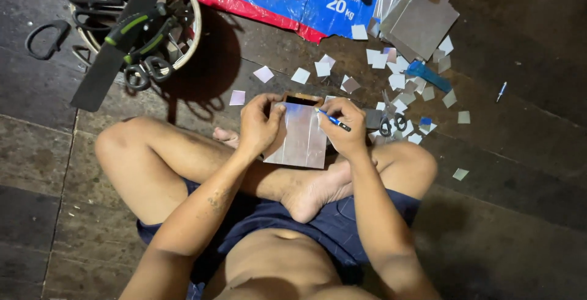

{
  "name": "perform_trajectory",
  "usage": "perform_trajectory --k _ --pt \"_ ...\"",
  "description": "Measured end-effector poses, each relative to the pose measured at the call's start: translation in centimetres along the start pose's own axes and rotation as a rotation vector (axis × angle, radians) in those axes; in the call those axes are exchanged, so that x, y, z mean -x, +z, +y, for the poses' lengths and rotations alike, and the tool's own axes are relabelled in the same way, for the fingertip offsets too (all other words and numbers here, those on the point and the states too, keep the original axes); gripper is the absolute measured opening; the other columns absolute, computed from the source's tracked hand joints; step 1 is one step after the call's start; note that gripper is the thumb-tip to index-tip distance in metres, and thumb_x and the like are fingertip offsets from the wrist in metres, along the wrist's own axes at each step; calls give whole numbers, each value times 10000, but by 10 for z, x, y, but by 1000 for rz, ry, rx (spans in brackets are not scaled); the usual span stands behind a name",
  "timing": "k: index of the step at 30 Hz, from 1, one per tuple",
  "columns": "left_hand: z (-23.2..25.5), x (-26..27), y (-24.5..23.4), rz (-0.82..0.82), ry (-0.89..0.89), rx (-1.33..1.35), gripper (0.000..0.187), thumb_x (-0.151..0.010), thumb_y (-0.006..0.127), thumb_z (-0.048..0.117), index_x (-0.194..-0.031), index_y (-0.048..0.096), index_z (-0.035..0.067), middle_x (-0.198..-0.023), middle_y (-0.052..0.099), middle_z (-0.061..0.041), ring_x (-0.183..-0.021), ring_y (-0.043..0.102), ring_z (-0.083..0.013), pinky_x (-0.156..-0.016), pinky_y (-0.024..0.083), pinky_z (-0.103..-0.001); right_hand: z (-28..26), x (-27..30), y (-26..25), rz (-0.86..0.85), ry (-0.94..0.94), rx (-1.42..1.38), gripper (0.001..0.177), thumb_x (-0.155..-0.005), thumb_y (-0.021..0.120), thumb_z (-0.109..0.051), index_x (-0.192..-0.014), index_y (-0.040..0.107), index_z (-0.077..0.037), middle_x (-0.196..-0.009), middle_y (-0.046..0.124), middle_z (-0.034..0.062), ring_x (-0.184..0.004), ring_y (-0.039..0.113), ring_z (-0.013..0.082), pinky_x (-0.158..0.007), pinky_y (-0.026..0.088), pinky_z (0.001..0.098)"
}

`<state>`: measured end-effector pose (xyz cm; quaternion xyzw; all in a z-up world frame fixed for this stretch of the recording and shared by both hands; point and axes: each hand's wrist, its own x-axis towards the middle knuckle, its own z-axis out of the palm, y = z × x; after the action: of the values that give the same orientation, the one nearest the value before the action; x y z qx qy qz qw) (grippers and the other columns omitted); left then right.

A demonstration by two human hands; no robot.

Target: Marking and cutting reflective sheets to size for insertion into wooden frames.

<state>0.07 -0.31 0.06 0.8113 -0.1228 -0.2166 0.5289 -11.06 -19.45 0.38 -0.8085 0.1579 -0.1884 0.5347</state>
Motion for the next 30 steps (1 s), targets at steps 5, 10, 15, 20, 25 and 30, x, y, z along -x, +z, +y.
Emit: perform_trajectory --k 5,10,15,20,25,30 --pt "-1 1 2 16 -16 21 151 -853 756 77 -1004 762 75 -880 725 -178 -915 720 -422 -777 574 -463 8 4 1 26 11 1 217 -797 813 -23 -741 609 -68 -826 739 125 -774 729 292 -718 554 366" --pt "-2 1 2 33 -2 39 145 -844 758 70 -989 763 69 -863 721 -172 -906 721 -418 -777 573 -451 6 3 3 43 -13 7 225 -776 801 1 -723 592 -63 -799 720 131 -750 714 306 -707 549 376" --pt "-1 1 2 44 5 59 140 -844 760 69 -984 765 69 -865 724 -166 -903 724 -415 -769 573 -449 1 3 6 73 -25 41 234 -764 786 22 -706 577 -65 -782 708 126 -733 710 300 -696 545 366" --pt "-2 3 2 50 16 55 154 -835 763 75 -988 763 73 -860 716 -180 -905 720 -423 -766 569 -461 1 3 7 82 -28 44 231 -749 772 44 -701 570 -59 -779 702 134 -729 707 300 -694 541 368" --pt "0 2 2 44 18 60 148 -840 752 63 -989 760 64 -863 717 -188 -905 718 -434 -775 566 -463 0 2 6 82 -29 51 230 -743 766 49 -700 568 -60 -778 705 134 -728 708 301 -696 539 364" --pt "1 3 2 43 2 58 153 -838 762 78 -991 762 72 -871 722 -179 -917 721 -423 -783 568 -458 -1 0 6 58 -12 29 217 -754 764 42 -714 574 -55 -787 708 137 -726 707 295 -698 542 373"
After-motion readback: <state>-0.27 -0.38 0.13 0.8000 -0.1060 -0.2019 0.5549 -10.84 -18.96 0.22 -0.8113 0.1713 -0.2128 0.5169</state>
